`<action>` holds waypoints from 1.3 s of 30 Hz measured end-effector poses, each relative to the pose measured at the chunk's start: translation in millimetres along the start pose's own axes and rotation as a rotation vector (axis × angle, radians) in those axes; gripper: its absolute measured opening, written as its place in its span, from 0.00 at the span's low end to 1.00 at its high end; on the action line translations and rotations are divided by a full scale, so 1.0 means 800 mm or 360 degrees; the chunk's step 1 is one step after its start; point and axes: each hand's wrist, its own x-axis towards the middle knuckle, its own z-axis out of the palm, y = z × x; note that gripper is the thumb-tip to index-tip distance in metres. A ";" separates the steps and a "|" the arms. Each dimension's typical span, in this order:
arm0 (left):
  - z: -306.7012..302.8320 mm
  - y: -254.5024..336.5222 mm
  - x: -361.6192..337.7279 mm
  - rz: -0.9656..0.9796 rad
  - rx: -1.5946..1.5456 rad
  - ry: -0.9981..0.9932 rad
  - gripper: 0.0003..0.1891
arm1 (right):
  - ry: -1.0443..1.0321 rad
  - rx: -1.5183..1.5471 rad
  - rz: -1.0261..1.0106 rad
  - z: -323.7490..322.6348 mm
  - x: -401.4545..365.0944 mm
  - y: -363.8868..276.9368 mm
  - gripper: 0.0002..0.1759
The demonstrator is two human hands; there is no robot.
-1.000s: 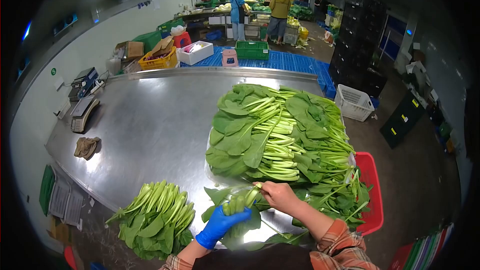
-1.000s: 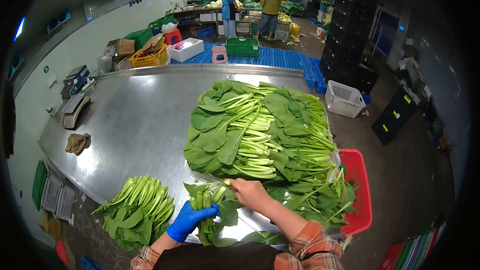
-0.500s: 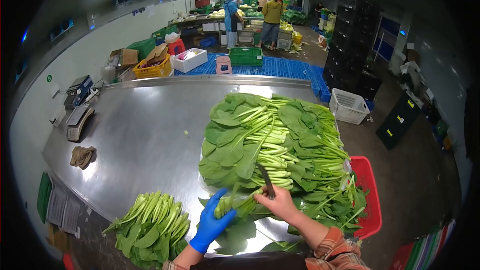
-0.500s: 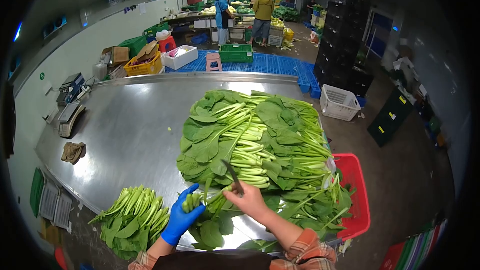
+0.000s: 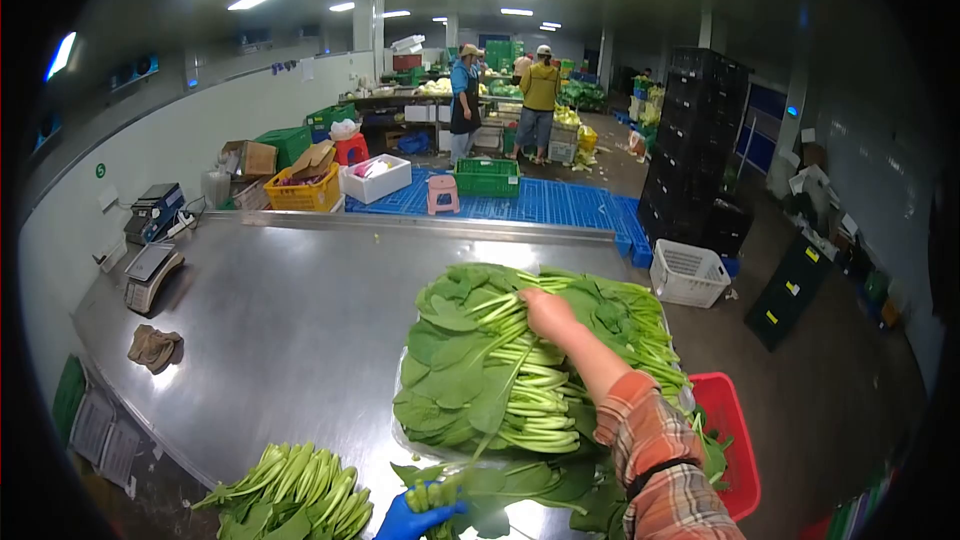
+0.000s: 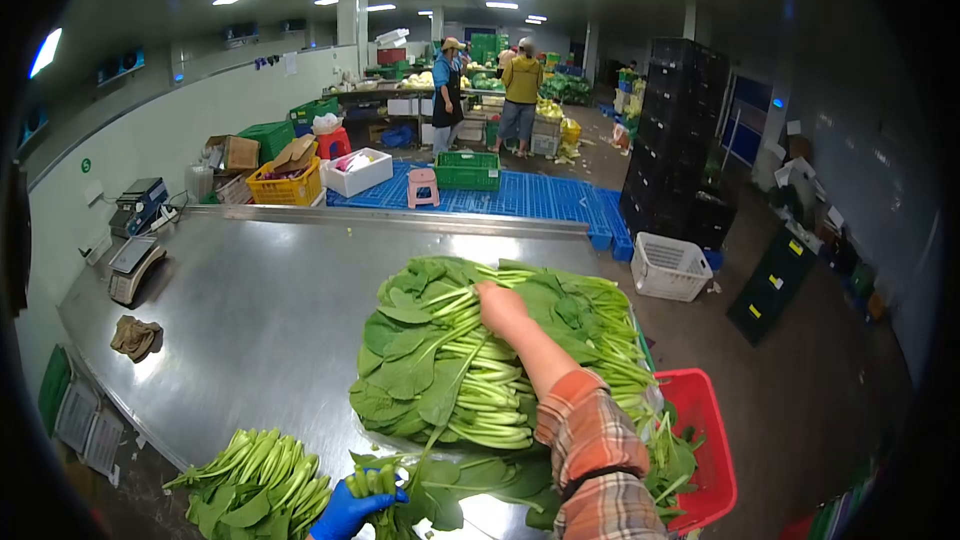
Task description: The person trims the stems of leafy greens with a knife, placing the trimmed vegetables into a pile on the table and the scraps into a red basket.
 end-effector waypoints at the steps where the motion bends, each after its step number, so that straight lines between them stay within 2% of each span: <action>1: 0.005 0.016 -0.006 -0.0005 0.0018 0.0014 0.23 | -0.0042 -0.0061 -0.0033 0.001 0.009 0.003 0.21; 2: 0.009 0.036 -0.014 0.0007 -0.0042 -0.0060 0.21 | -0.0084 -0.0121 -0.0066 0.006 0.019 0.007 0.20; 5: -0.010 0.025 -0.014 -0.0198 0.0011 -0.0114 0.22 | -0.0139 -0.0289 -0.0149 0.008 0.037 0.010 0.17; 6: 0.000 0.035 -0.021 -0.0181 -0.0062 -0.0041 0.21 | -0.0111 -0.0299 -0.0187 0.006 0.038 0.010 0.16; 9: 0.002 0.040 -0.024 -0.0044 -0.0013 -0.0118 0.22 | -0.0083 -0.0368 -0.0374 -0.009 0.030 0.017 0.10; 10: -0.003 0.034 -0.023 -0.0162 -0.0039 -0.0178 0.24 | -0.0076 -0.0354 -0.0421 -0.027 0.013 0.013 0.09; 11: -0.006 0.026 -0.019 -0.0080 0.0044 -0.0137 0.25 | -0.0067 -0.0336 -0.0469 -0.043 -0.002 0.006 0.08; 13: -0.008 0.008 -0.013 0.0071 0.0192 -0.0048 0.26 | 0.0218 -0.0196 -0.0569 -0.075 -0.042 -0.015 0.09; 14: -0.011 0.008 -0.007 0.0085 0.0294 -0.0112 0.24 | 0.0342 -0.0079 -0.0663 -0.096 -0.069 -0.027 0.10; 15: -0.013 0.017 -0.006 0.0157 0.0372 -0.0121 0.19 | 0.0461 0.0047 -0.0750 -0.115 -0.096 -0.041 0.11; 17: 0.012 0.057 -0.011 0.0350 0.0453 -0.0274 0.18 | 0.0525 0.0199 -0.0770 -0.147 -0.148 -0.078 0.13; 18: 0.022 0.061 -0.011 0.0597 0.0507 -0.0326 0.18 | 0.0544 0.0283 -0.0762 -0.154 -0.177 -0.095 0.13; 19: 0.032 0.065 -0.007 0.0852 0.0563 -0.0380 0.19 | 0.0426 0.0403 -0.0709 -0.160 -0.207 -0.111 0.13; 21: 0.057 0.103 -0.004 0.1513 0.1362 -0.0271 0.20 | 0.0238 0.0628 -0.0617 -0.168 -0.244 -0.135 0.13; 24: 0.078 0.092 0.005 0.1625 0.1727 -0.0113 0.21 | -0.0403 0.1315 -0.0118 -0.141 -0.286 -0.155 0.14; 27: 0.060 0.043 0.011 0.0537 0.0693 -0.0153 0.23 | -0.0696 0.2275 0.0276 -0.096 -0.295 -0.140 0.18; 28: 0.049 0.028 0.014 0.0462 0.0522 -0.0216 0.23 | -0.0388 0.1489 -0.0164 -0.079 -0.296 -0.134 0.22; 29: 0.048 0.026 0.010 0.0367 0.0366 -0.0215 0.23 | -0.0084 0.1066 -0.0457 -0.054 -0.300 -0.127 0.22; 31: 0.052 0.027 0.000 0.0169 0.0044 -0.0213 0.23 | 0.0070 0.0926 -0.0528 -0.043 -0.304 -0.133 0.23; 32: 0.053 0.031 -0.003 0.0139 0.0107 -0.0221 0.24 | 0.0055 0.0842 -0.0525 -0.042 -0.304 -0.135 0.23; 35: 0.056 0.032 -0.009 -0.0038 -0.0193 -0.0210 0.24 | 0.0039 0.0663 -0.0519 -0.040 -0.301 -0.141 0.23; 39: 0.053 0.039 -0.016 -0.0058 -0.0412 -0.0176 0.21 | 0.0034 0.0619 -0.0556 -0.028 -0.297 -0.135 0.22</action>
